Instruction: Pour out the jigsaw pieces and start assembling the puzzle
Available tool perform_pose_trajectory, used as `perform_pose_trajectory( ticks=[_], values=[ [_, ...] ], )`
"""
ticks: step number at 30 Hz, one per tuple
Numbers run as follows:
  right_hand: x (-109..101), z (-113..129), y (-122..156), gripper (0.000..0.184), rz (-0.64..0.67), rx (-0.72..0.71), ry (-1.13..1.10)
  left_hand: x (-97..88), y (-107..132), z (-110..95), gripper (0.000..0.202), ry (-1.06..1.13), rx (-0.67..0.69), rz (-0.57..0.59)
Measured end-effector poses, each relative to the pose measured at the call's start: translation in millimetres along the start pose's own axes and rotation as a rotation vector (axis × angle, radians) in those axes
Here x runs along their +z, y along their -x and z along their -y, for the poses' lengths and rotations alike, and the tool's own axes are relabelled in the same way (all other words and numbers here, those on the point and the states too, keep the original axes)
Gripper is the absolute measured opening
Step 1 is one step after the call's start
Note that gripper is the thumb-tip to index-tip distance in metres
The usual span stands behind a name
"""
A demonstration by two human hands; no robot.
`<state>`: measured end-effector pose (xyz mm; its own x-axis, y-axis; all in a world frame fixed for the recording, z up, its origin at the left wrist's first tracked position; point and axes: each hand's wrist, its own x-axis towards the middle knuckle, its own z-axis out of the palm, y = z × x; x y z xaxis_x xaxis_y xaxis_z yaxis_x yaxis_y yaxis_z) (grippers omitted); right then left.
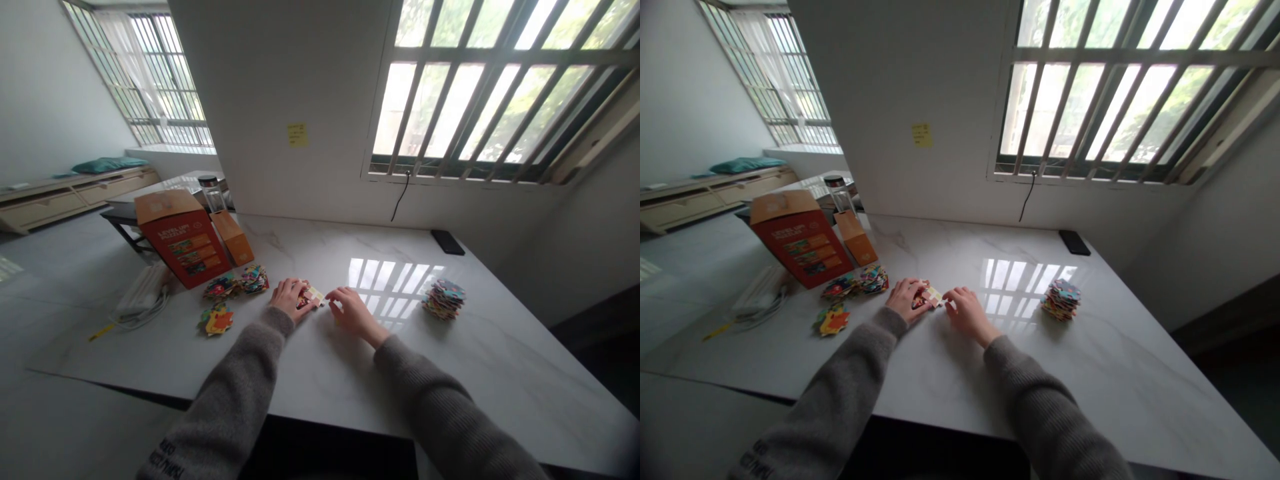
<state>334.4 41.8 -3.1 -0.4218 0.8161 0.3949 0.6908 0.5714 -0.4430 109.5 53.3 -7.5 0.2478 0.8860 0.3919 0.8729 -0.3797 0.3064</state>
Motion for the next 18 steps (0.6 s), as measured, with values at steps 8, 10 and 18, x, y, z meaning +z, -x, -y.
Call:
perform_pose_trajectory(
  ticks=[8,10,18],
  values=[
    [19,21,-34,0.022,0.14,0.03,0.23,5.4,1,2,0.033,-0.017,0.0,0.065],
    [15,16,-33,0.018,0.115,0.042,0.199,4.2,1,3,0.033,-0.017,-0.004,0.076],
    [-31,-9,9,0.052,-0.026,-0.043,0.001,-3.3,-1,-22,0.033,0.121,0.098,-0.062]
  ],
)
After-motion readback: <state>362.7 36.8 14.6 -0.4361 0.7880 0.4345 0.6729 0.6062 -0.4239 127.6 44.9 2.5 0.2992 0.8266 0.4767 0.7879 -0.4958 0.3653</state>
